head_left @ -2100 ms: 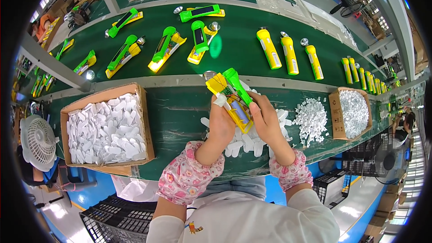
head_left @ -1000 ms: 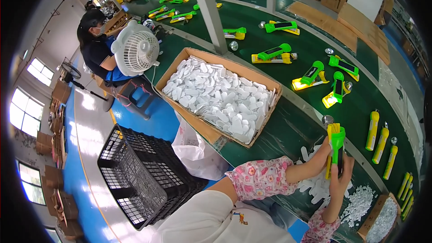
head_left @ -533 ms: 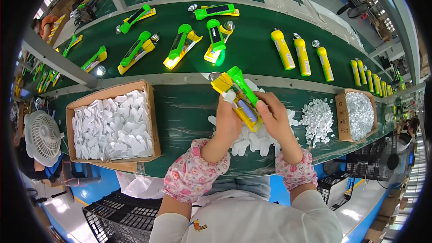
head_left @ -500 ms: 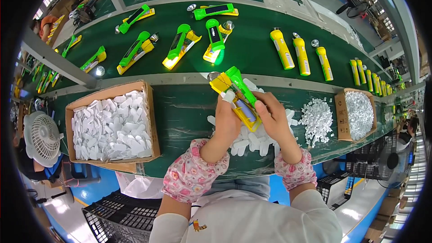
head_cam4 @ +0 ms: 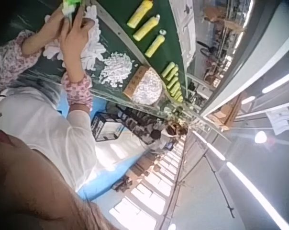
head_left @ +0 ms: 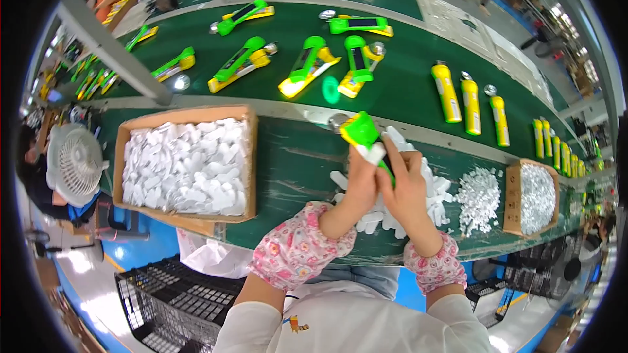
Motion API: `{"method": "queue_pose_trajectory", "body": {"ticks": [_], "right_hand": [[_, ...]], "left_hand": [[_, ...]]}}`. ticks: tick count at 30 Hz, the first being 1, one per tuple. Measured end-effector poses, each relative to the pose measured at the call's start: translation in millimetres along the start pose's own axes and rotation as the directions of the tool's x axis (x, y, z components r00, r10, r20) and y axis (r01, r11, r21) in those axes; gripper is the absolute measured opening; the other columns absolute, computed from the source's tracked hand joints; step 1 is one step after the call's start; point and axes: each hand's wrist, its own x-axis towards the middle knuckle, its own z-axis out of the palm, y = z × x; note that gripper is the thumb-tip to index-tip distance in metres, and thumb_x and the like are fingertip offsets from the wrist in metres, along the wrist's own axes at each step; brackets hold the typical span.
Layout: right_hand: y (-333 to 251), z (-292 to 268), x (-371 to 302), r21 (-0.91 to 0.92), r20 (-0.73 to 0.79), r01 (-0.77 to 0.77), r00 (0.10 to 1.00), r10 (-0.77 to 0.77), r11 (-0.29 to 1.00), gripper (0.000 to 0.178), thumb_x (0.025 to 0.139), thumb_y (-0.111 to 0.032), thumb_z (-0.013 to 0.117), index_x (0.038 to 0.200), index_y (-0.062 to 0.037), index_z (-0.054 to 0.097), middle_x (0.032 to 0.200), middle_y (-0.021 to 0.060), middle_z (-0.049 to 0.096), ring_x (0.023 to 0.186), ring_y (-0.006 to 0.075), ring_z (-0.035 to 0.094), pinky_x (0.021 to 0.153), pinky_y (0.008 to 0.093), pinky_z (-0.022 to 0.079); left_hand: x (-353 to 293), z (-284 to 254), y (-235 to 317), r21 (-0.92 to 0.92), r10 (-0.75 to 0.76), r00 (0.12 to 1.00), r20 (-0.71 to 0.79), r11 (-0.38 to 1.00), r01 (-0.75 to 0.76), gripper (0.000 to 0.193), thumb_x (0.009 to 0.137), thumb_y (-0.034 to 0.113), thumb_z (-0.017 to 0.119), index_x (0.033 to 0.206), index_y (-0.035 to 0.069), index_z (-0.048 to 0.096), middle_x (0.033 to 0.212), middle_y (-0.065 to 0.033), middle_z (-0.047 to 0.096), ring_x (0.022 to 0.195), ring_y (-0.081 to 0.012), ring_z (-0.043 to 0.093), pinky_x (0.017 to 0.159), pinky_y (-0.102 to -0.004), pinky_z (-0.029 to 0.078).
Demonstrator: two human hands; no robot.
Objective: Assembling flashlights by inserting plastic components or protective padding.
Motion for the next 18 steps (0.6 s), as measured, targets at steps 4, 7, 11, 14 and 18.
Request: {"method": "queue_pose_trajectory", "body": {"ticks": [4, 7, 11, 14, 18], "right_hand": [[14.2, 0.2, 0.3, -0.041, 0.079, 0.002, 0.997, 0.001, 0.999, 0.06, 0.084, -0.018, 0.065, 0.141, -0.0148, 0.046, 0.097, 0.0129, 0.047, 0.076, 0.0283, 0.059, 0.061, 0.0379, 0.052], [6.0, -13.9, -2.2, -0.152, 0.159, 0.033, 0.987, -0.009, 0.988, 0.067, 0.086, -0.02, 0.063, 0.147, -0.0156, 0.036, 0.097, 0.0129, 0.046, 0.074, 0.0283, 0.057, 0.06, 0.0381, 0.051], [18.9, -9.9, -4.8, 0.362, 0.095, -0.026, 0.995, -0.009, 0.932, 0.058, 0.091, -0.024, 0.059, 0.141, -0.0004, 0.039, 0.094, 0.017, 0.06, 0.073, 0.022, 0.062, 0.06, 0.0329, 0.049], [33.2, -39.4, -2.1, 0.667, 0.556, -0.531, 0.822, 0.125, 0.524, 0.041, 0.092, -0.03, 0.06, 0.11, 0.0058, 0.057, 0.07, 0.0074, 0.063, 0.051, 0.0092, 0.057, 0.048, 0.0223, 0.045], [31.5, -49.4, -9.8, 0.288, 0.169, -0.127, 0.982, 0.08, 0.949, 0.035, 0.088, -0.027, 0.066, 0.106, 0.0022, 0.06, 0.074, 0.0119, 0.065, 0.058, 0.023, 0.064, 0.052, 0.0304, 0.05]], "left_hand": [[1.9, 7.3, 0.8, 0.087, -0.089, 0.988, -0.127, 0.991, 0.1, 0.035, 0.094, 0.018, 0.054, 0.127, 0.01, 0.042, 0.11, -0.0041, 0.052, 0.098, -0.0141, 0.055, 0.083, -0.0281, 0.046], [15.8, 3.2, 27.3, 0.087, -0.102, 0.989, -0.103, 0.99, 0.111, 0.041, 0.092, 0.013, 0.057, 0.129, 0.009, 0.04, 0.112, -0.0063, 0.056, 0.1, -0.0152, 0.056, 0.082, -0.029, 0.047], [18.3, -1.2, 54.6, -0.043, -0.031, 0.998, 0.047, 0.999, 0.033, 0.041, 0.09, 0.006, 0.06, 0.125, 0.005, 0.04, 0.111, -0.0122, 0.059, 0.105, -0.0244, 0.06, 0.092, -0.037, 0.048], [11.9, 4.5, 53.4, -0.172, -0.046, 0.988, 0.147, 0.982, 0.072, 0.039, 0.09, 0.007, 0.061, 0.124, 0.005, 0.041, 0.114, -0.0139, 0.059, 0.109, -0.0275, 0.06, 0.097, -0.0405, 0.047], [11.2, 9.1, 29.4, -0.202, -0.227, 0.953, 0.199, 0.943, 0.267, 0.038, 0.094, 0.021, 0.06, 0.126, 0.008, 0.045, 0.116, -0.0116, 0.059, 0.108, -0.0247, 0.059, 0.096, -0.0396, 0.047]]}}
